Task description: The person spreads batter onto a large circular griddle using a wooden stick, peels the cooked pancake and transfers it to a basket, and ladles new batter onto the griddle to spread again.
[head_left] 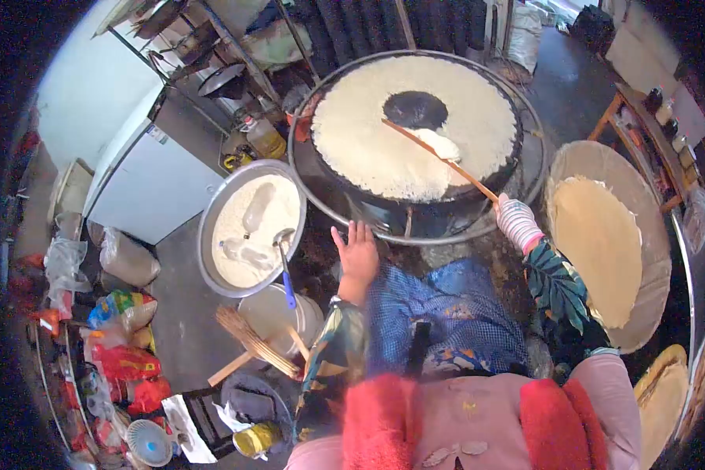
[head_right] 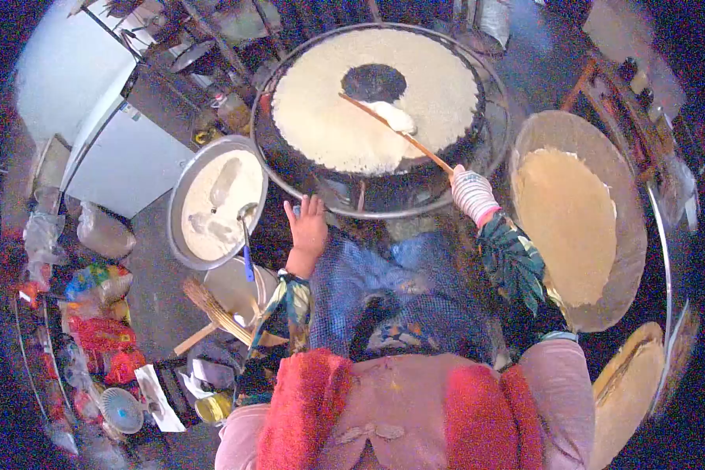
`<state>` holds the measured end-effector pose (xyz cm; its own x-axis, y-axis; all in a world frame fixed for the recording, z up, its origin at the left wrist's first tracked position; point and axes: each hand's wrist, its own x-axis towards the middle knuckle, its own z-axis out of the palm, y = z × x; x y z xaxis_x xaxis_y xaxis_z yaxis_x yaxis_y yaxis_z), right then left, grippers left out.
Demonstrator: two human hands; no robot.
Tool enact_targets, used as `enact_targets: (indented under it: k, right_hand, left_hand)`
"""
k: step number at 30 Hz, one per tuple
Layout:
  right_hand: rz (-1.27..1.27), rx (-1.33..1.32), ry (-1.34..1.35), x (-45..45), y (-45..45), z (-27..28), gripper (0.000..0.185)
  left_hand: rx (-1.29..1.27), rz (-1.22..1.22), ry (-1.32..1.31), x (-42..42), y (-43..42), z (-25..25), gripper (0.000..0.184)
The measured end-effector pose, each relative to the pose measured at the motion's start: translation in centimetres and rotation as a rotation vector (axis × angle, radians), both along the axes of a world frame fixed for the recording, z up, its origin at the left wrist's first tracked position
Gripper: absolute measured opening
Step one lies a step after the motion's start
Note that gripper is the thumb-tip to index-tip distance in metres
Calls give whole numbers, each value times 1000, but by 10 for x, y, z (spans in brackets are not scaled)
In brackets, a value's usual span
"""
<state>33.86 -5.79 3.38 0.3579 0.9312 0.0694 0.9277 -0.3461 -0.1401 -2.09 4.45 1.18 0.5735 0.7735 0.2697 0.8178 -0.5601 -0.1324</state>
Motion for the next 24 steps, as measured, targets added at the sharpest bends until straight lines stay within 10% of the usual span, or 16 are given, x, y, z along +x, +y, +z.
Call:
enact_targets:
  k: [24]
  right_hand:
    - [68,71,-111,55,-11,-12,22]
  left_hand:
    - [-26,-127,-97,44,-65,9,45]
